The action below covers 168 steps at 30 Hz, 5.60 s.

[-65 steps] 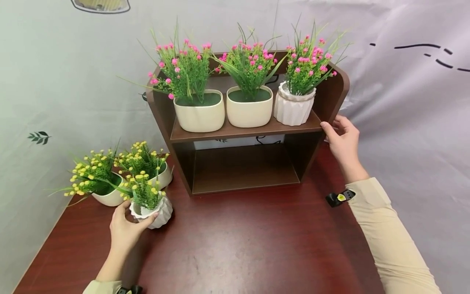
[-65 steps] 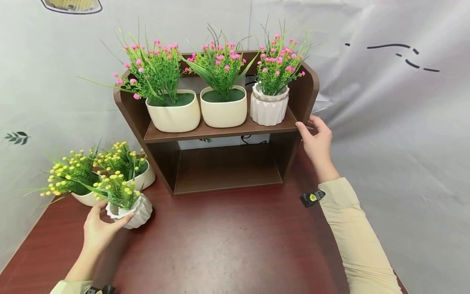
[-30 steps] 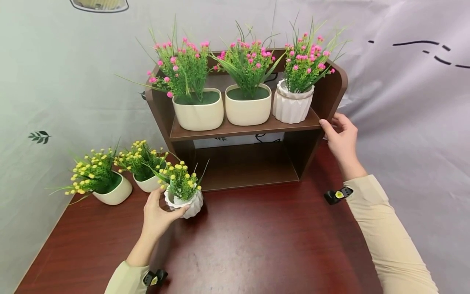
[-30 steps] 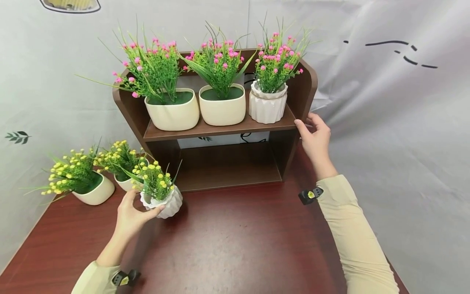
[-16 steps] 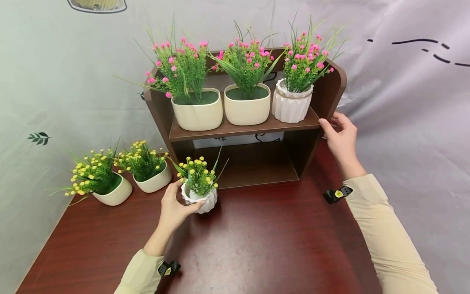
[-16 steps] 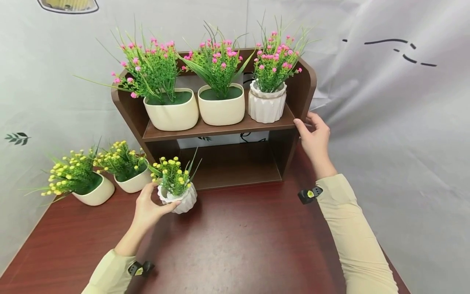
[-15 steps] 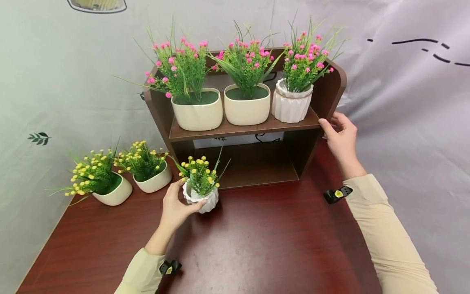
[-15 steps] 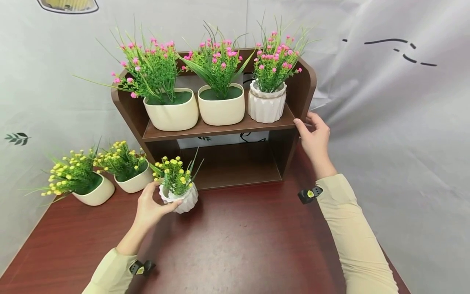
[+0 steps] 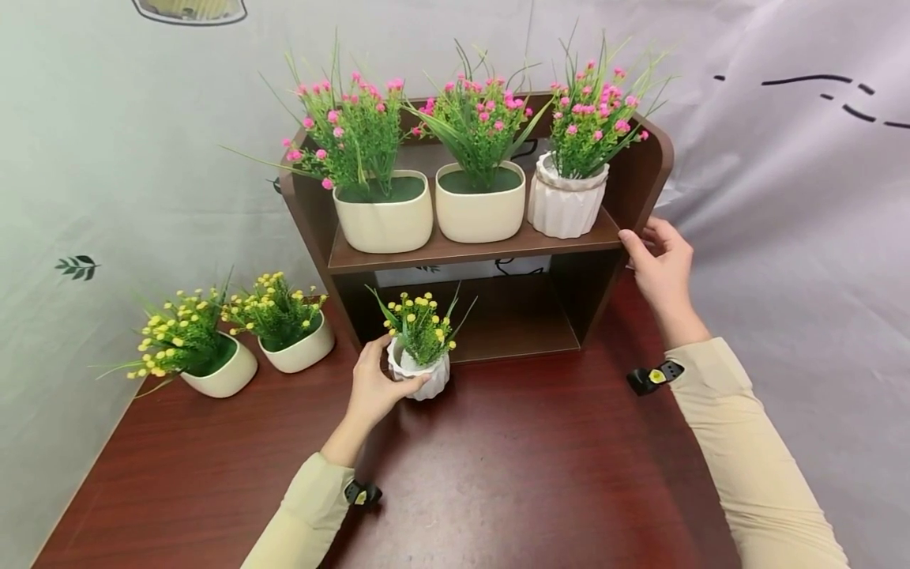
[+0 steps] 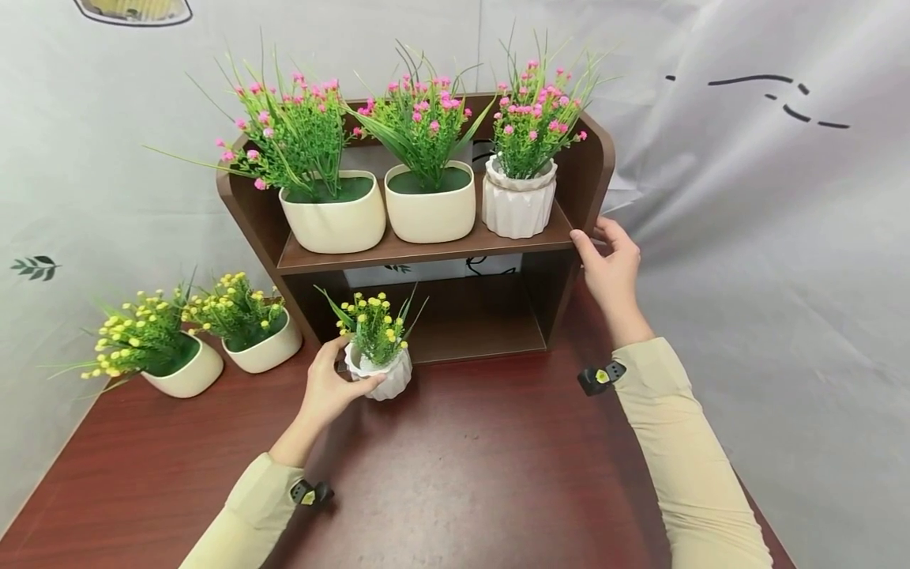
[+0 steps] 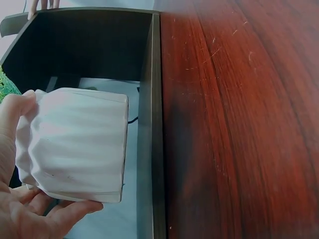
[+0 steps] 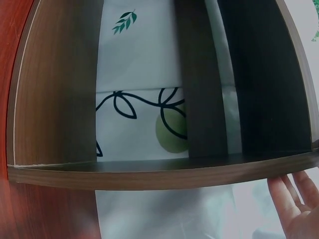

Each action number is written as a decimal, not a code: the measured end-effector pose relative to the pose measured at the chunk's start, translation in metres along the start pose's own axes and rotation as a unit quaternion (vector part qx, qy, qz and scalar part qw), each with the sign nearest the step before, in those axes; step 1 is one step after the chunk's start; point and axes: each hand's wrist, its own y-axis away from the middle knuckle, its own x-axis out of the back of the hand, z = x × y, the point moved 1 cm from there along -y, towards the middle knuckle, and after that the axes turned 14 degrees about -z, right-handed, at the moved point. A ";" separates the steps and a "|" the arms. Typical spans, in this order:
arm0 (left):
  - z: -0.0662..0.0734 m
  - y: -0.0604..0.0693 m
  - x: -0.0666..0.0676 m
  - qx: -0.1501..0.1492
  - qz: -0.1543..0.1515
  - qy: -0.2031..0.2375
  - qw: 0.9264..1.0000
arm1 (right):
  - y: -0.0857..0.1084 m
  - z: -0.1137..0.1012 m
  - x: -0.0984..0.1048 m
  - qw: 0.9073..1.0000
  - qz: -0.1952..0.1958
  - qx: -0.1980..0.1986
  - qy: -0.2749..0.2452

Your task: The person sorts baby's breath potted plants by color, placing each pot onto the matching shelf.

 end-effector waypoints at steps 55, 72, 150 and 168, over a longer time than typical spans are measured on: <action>-0.002 -0.018 -0.060 0.073 0.005 0.102 0.992 | 0.014 -0.034 -0.004 1.000 0.002 0.016 0.016; -0.010 -0.025 -0.069 0.064 -0.065 0.193 0.977 | 0.000 -0.001 0.002 0.993 0.006 -0.033 -0.111; 0.048 -0.101 -0.174 0.060 -0.130 0.201 0.969 | 0.001 -0.008 -0.003 0.982 -0.002 -0.127 -0.137; 0.046 -0.092 -0.156 0.039 -0.122 0.159 0.979 | 0.001 -0.008 0.000 0.980 0.005 -0.121 -0.160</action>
